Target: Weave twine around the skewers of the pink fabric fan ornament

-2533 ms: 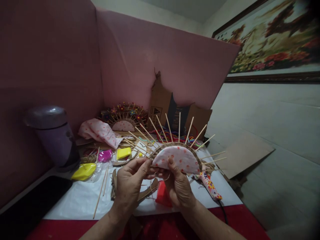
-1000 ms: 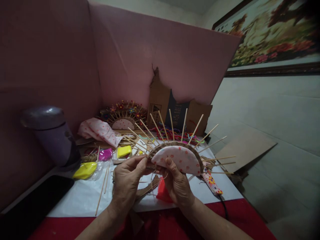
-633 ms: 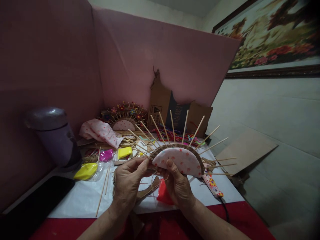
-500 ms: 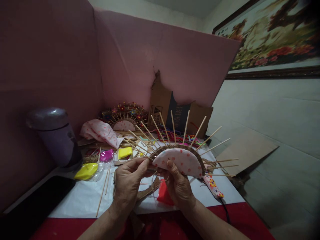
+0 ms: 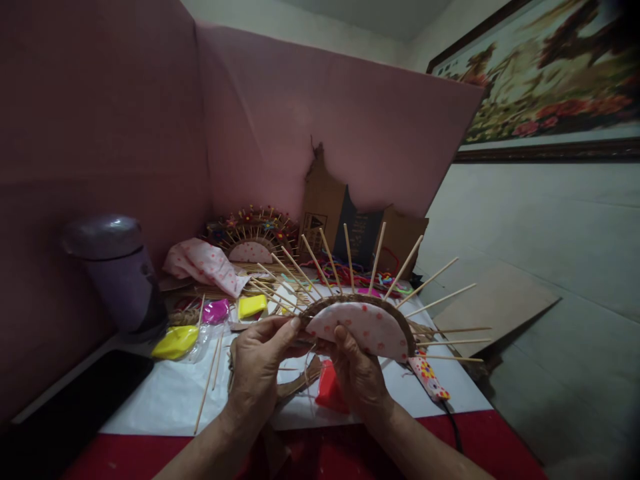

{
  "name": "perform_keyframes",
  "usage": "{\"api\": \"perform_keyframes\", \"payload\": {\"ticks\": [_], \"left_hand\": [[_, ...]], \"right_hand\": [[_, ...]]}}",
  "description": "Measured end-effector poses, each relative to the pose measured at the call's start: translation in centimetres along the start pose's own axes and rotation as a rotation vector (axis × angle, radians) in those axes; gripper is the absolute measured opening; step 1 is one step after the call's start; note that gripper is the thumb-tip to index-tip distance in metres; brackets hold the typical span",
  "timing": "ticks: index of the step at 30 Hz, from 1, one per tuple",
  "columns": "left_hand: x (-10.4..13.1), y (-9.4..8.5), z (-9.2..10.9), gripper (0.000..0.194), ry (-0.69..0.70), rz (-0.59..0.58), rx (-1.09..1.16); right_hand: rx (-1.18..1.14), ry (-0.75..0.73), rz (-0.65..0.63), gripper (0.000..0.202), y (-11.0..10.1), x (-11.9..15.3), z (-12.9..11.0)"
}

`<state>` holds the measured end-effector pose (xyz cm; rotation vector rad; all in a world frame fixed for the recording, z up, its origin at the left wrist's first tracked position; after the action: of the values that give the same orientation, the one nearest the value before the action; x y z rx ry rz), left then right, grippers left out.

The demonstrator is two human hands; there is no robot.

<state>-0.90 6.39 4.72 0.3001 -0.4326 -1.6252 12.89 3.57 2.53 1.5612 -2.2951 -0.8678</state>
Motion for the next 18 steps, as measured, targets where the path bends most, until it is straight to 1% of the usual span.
{"api": "perform_keyframes", "payload": {"ticks": [5,10,18], "left_hand": [[0.0,-0.1,-0.1,0.016,-0.005,-0.005,0.034],[0.1,0.2,0.2,0.013,0.004,-0.026,0.059],[0.0,0.3,-0.2,0.013,-0.03,-0.033,0.113]], "right_hand": [[0.038,-0.005,0.012,0.027,-0.2,0.1,0.1],[0.014,-0.004,0.037,0.022,-0.3,0.2,0.0],[0.036,0.031,0.112,0.024,-1.9,0.0,1.0]]}}
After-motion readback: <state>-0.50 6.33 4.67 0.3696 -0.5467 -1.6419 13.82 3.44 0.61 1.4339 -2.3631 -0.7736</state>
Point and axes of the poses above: each hand's wrist, its own x-axis away from the middle knuckle, its own y-axis out of the palm, z = x × y, the point moved 8 cm from there along -x, towards the middle knuckle, and after that the axes turned 5 degrees about z, right-handed, at the moved point
